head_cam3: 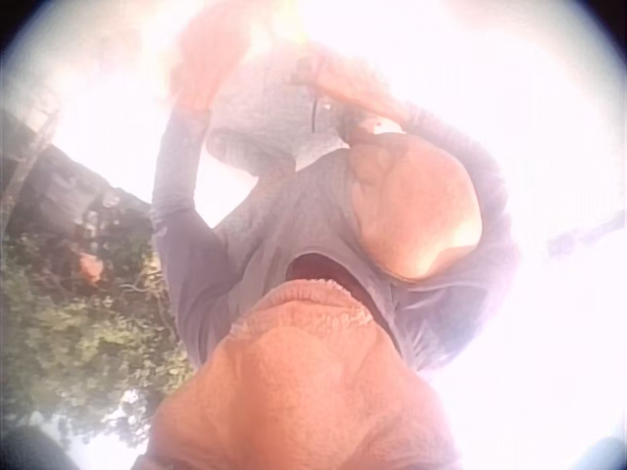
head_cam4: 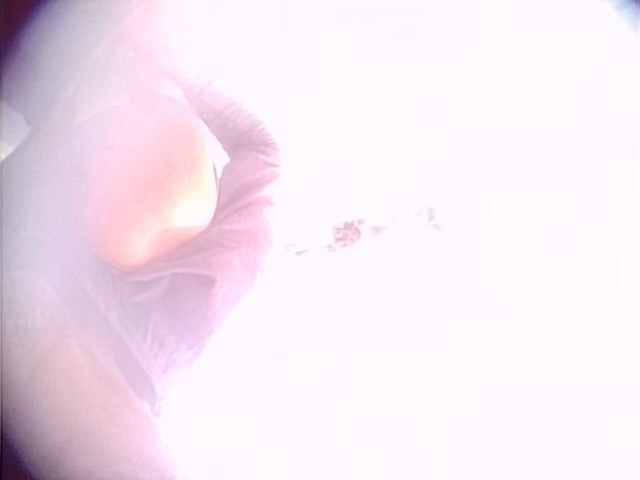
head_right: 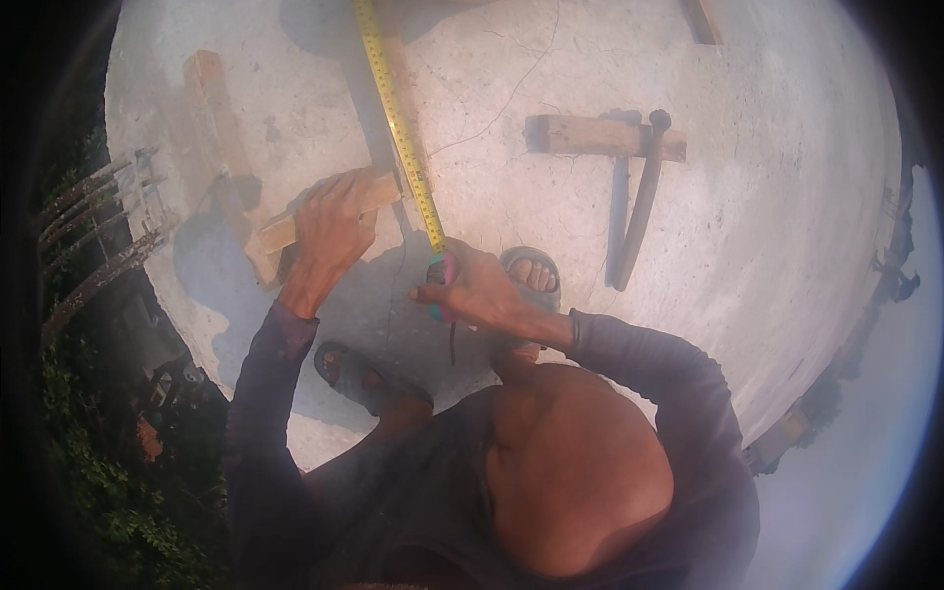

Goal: The person assembles a small wooden frame on a concrete rooftop. They measure and align wooden planks, then hammer nails to join them. The person repeatedly measures and adjusts the frame, then places it around a vertical metal rebar structure.

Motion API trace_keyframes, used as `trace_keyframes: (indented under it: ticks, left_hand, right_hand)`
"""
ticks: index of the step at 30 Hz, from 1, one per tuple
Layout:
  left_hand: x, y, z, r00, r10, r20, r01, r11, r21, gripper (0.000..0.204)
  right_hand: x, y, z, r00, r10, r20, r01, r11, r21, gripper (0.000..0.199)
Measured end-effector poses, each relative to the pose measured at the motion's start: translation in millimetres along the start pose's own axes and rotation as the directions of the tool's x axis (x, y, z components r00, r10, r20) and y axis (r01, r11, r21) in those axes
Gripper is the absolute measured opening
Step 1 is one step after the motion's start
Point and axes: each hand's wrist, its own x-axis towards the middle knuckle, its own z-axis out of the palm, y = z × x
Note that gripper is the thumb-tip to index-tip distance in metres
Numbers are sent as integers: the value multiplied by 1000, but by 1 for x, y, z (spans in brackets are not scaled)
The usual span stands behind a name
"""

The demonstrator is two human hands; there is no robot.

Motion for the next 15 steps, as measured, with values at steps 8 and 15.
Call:
trace_keyframes:
  ticks: [8, 15]
  left_hand:
    - [2, -1, 3, 1000, 18, -25, -19, 1000, -16, 41]
    - [-1, -2, 1, 1000, 7, 7, -7, 1000, -10, 44]
  right_hand:
    - [0, 1, 1, 1000, -3, -4, 3, 1000, 13, 73]
    - [-1, 0, 1, 999, -33, -35, 32, 999, -20, 73]
